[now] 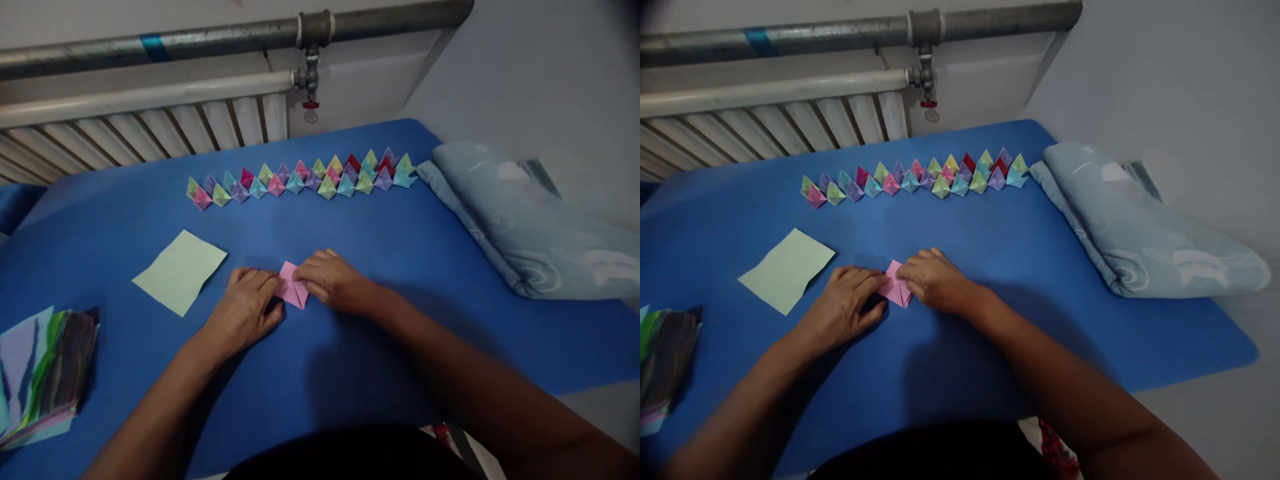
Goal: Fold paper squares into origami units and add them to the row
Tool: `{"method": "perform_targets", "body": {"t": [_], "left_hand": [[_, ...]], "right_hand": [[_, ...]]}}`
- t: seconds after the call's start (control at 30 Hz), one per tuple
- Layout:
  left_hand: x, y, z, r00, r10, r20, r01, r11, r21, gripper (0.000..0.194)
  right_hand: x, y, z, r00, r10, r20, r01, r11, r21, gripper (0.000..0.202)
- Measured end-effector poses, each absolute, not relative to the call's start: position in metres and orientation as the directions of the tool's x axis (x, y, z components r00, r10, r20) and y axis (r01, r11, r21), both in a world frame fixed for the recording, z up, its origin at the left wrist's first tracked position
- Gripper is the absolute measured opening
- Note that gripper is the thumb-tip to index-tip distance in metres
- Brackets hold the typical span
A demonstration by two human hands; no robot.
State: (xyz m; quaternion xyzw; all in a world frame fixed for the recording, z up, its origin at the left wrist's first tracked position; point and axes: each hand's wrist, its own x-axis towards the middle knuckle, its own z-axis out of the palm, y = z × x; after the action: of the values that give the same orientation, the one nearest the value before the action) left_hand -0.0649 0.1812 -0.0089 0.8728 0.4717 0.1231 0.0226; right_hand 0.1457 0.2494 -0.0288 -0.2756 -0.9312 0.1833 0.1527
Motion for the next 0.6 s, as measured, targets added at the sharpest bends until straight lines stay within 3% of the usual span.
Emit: {"method": "perform_targets", "body": {"t": [0.4,0.6], "left_hand": [[-0.073,0.188,-0.021,0.539,0.772,0.338,0.769,-0.614,0.176,0.016],[-0.075,0.191,-0.023,0.503,0.811,0.298,0.755,-0.580,0.305,0.017]], "right_hand": [[0.144,0.248,-0.018,-0.798,0.596,0.089,0.470,0.708,-0.527,0.015],[0.138,0.246,-0.021,-0.794,0.600,0.098,0.475,0.714,-0.515,0.010]]}}
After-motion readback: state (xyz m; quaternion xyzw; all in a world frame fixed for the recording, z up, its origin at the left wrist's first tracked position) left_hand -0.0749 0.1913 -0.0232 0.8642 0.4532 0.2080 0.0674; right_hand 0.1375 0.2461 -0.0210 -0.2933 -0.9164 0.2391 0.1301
